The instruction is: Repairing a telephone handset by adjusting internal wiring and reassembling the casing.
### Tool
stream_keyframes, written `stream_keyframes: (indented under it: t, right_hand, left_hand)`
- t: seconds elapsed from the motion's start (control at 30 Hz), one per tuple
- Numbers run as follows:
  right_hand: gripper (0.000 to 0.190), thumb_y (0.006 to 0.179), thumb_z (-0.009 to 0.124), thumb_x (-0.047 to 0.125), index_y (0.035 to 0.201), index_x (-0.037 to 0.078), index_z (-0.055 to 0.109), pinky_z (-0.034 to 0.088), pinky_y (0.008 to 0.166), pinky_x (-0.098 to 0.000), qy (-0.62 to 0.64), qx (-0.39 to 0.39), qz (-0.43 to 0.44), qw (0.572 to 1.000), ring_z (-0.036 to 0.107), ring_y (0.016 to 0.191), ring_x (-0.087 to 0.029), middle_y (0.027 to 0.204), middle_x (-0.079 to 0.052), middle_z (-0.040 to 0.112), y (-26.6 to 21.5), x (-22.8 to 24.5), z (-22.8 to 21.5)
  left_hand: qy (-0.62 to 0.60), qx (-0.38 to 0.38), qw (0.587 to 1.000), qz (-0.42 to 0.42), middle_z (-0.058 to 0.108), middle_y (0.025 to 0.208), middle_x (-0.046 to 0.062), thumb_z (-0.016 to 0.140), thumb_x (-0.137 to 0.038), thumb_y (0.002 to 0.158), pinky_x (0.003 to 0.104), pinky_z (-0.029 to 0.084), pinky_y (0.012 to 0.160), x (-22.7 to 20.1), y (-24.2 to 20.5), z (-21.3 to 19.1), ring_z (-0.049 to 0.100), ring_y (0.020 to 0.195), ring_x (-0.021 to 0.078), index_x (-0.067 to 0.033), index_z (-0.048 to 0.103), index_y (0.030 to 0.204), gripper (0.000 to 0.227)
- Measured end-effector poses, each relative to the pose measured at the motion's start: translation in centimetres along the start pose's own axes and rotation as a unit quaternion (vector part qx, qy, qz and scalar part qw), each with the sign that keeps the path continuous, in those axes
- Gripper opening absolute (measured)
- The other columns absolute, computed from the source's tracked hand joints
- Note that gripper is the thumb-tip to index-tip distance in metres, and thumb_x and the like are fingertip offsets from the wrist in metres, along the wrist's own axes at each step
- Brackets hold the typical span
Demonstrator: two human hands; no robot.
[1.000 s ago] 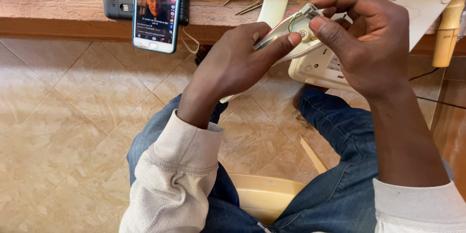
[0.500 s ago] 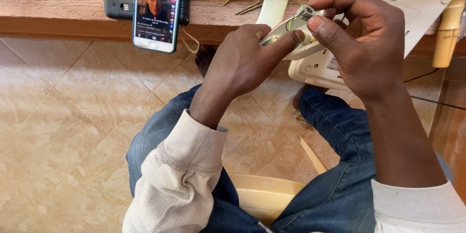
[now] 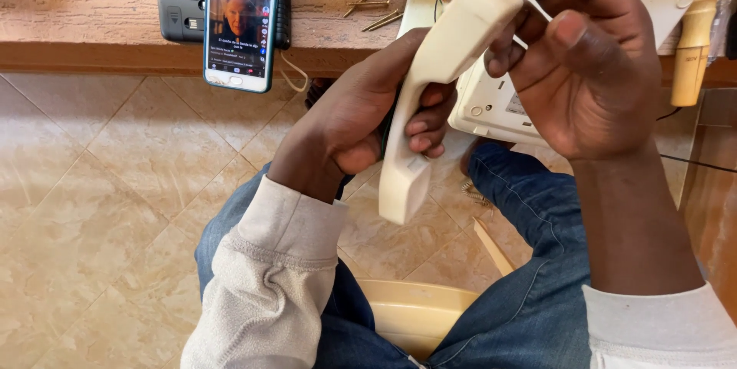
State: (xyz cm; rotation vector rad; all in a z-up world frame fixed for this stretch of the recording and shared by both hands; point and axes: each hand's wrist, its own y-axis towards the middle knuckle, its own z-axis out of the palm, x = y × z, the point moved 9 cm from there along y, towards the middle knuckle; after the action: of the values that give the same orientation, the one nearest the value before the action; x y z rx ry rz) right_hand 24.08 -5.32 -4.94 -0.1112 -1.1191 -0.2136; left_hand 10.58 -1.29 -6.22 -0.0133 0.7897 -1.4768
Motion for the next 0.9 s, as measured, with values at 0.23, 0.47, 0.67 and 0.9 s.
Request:
stream_keyframes:
  t: [0.23,0.47,0.67,0.9]
  right_hand:
    - [0.045,0.1,0.077,0.023,0.136,0.007,0.056,0.067,0.08,-0.0342,-0.008,-0.011,-0.007,1.0,0.068,0.102,-0.026,0.129,-0.011,0.063,-0.2,-0.5,-0.3]
    - [0.041,0.099,0.08,0.021,0.132,0.007,0.06,0.058,0.066,-0.0249,0.038,0.007,-0.007,0.999,0.063,0.081,-0.015,0.112,-0.007,0.067,-0.1,-0.4,0.3]
    - [0.047,0.093,0.086,0.023,0.128,0.006,0.061,0.052,0.063,-0.0163,0.049,0.003,0.019,0.999,0.059,0.074,-0.006,0.112,-0.006,0.07,-0.3,0.1,0.7]
    - [0.046,0.089,0.087,0.021,0.125,0.008,0.061,0.045,0.054,-0.0131,0.031,0.021,0.019,0.999,0.05,0.064,-0.005,0.125,-0.008,0.066,-0.5,0.5,0.6]
  left_hand:
    - [-0.023,0.103,0.994,-0.004,0.038,0.054,0.003,0.048,-0.05,0.091,0.034,0.048,0.061,0.8,0.3,1.9,0.043,0.047,0.0158,-0.01,0.044,0.068,0.046]
    - [-0.114,0.21,0.971,-0.007,0.04,0.061,0.004,0.045,-0.057,0.092,0.036,0.051,0.073,2.4,0.8,3.4,0.043,0.053,0.0167,-0.0094,0.046,0.075,0.05]
    - [-0.193,0.295,0.936,-0.016,0.041,0.066,0.006,0.047,-0.058,0.092,0.036,0.054,0.078,3.5,0.6,4.8,0.043,0.056,0.0179,-0.0083,0.046,0.079,0.052]
    - [-0.21,0.329,0.921,-0.024,0.038,0.064,0.007,0.047,-0.056,0.093,0.036,0.053,0.077,4.0,0.5,6.0,0.043,0.056,0.0196,-0.0076,0.046,0.079,0.05]
